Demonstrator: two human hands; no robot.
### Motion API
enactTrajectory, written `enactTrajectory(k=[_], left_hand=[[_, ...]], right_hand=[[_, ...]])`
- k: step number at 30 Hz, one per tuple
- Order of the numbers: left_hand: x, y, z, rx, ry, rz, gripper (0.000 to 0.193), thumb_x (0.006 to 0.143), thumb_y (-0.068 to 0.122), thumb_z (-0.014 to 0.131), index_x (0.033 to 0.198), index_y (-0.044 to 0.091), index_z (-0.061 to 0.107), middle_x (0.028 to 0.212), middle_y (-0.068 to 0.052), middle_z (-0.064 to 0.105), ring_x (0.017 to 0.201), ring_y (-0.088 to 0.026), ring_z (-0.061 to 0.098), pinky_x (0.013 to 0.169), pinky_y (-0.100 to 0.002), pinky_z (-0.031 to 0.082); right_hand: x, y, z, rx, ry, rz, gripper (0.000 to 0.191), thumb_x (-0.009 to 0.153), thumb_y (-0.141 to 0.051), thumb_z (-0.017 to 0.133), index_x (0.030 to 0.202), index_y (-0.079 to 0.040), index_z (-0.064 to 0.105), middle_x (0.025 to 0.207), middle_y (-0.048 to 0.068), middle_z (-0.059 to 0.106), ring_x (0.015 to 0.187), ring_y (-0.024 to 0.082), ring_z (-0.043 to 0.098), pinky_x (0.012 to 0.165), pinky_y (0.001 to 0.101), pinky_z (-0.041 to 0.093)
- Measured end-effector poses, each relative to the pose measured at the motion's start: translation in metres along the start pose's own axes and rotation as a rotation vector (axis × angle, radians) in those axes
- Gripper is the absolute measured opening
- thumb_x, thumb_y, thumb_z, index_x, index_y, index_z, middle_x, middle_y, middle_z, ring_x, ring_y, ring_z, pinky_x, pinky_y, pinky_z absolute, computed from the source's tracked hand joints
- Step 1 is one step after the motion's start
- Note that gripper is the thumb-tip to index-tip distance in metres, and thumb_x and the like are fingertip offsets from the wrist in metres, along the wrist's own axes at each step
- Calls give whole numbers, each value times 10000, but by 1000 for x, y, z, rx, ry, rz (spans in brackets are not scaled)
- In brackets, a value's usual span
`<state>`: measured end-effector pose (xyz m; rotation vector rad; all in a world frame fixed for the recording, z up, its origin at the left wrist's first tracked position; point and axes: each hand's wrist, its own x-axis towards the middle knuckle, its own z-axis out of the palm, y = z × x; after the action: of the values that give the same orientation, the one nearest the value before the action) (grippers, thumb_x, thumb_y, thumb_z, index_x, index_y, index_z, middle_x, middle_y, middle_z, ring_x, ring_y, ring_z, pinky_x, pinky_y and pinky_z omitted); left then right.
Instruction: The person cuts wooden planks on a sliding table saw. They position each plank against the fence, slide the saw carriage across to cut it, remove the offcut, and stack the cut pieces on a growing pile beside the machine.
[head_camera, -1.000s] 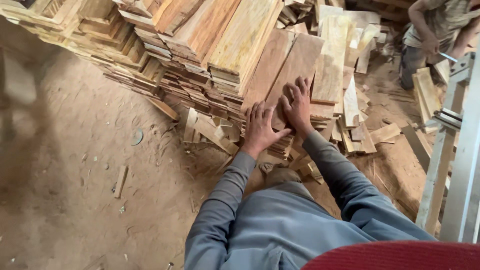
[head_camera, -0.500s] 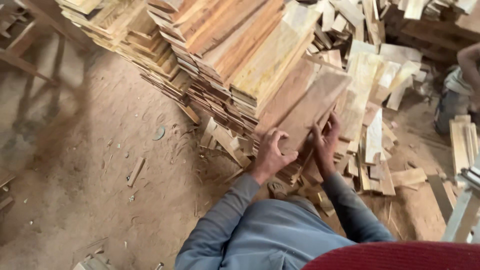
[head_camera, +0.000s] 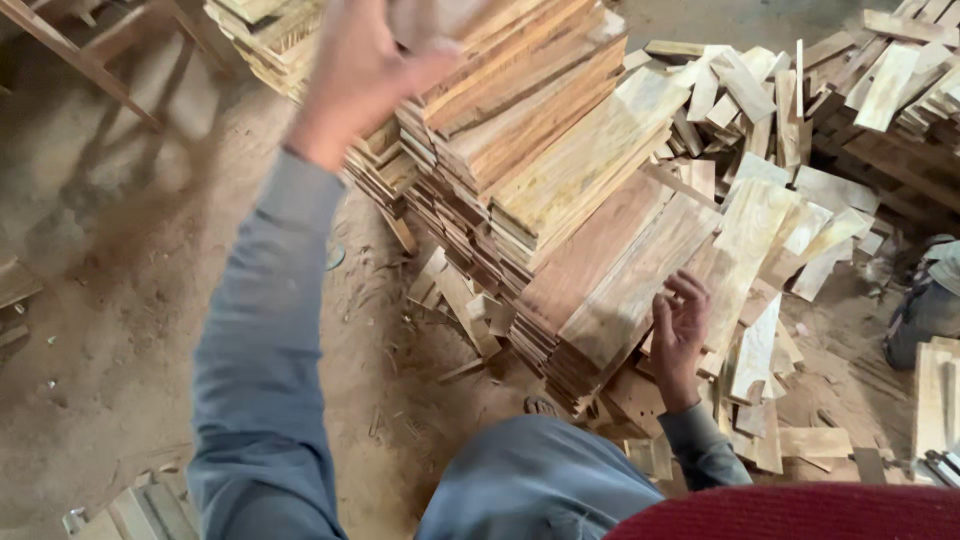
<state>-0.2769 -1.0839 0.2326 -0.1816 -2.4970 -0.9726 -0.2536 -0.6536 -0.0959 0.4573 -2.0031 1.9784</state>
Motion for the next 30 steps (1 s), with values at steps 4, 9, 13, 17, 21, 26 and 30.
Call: enactTrajectory(k=[4,9,13,17,21,26,30], left_hand=[[25,-34,-13,36,13,107,892,934,324,842,1583,-47,355,1567,-304,422,1477,-431,422,1193,-525,403],[32,-60,-18,52,-132,-106,906,880,452,806,1567,29,393,1515,-233,494,1410,-372,511,1183,-499,424],[6,-72,-19,142,-1,113,878,978,491,830,1563,-15,415,1566,-248,510,1508,-385,466,1276,-511,370],[-88,-56,71,263,579,174,610,1057,441,727,1414,2,499,1369,-181,558,1366,-318,519,1266,-495,371],[-171,-34,203,36,233,-87,475,978,545,714,1064,83,641,1034,-62,721,962,-200,721,801,-340,633],[-160,-53,276,-14,-53,-478,547,879,641,671,790,102,631,640,0,633,522,-113,585,492,-280,469],[-150,-51,274,53,-133,-583,601,926,667,644,664,130,573,539,32,502,425,-101,421,394,-270,363]], right_hand=[[3,0,6,14,-38,-13,275,1061,-101,606,1325,-50,551,1514,117,432,1187,152,534,992,283,492],[41,6,-2,-175,-89,-112,271,1072,-122,614,1324,-36,562,1497,130,446,1294,213,541,1017,341,550],[118,27,-3,-207,-25,-103,347,1058,-178,620,1361,-26,544,1415,129,544,1270,231,581,1028,359,551],[221,58,12,-310,-100,-139,394,1031,-200,672,1355,-12,552,1460,167,517,1320,263,541,1018,403,523],[310,82,42,-603,-226,-405,442,1044,-161,798,1367,34,568,1416,203,553,1329,325,520,1122,443,451],[340,92,70,-343,-291,-97,364,1008,-147,758,1302,5,606,1288,137,650,1198,235,650,1054,347,518],[318,89,60,-400,-162,-253,263,1026,-97,777,1228,28,664,1185,162,627,1140,249,645,968,369,524]])
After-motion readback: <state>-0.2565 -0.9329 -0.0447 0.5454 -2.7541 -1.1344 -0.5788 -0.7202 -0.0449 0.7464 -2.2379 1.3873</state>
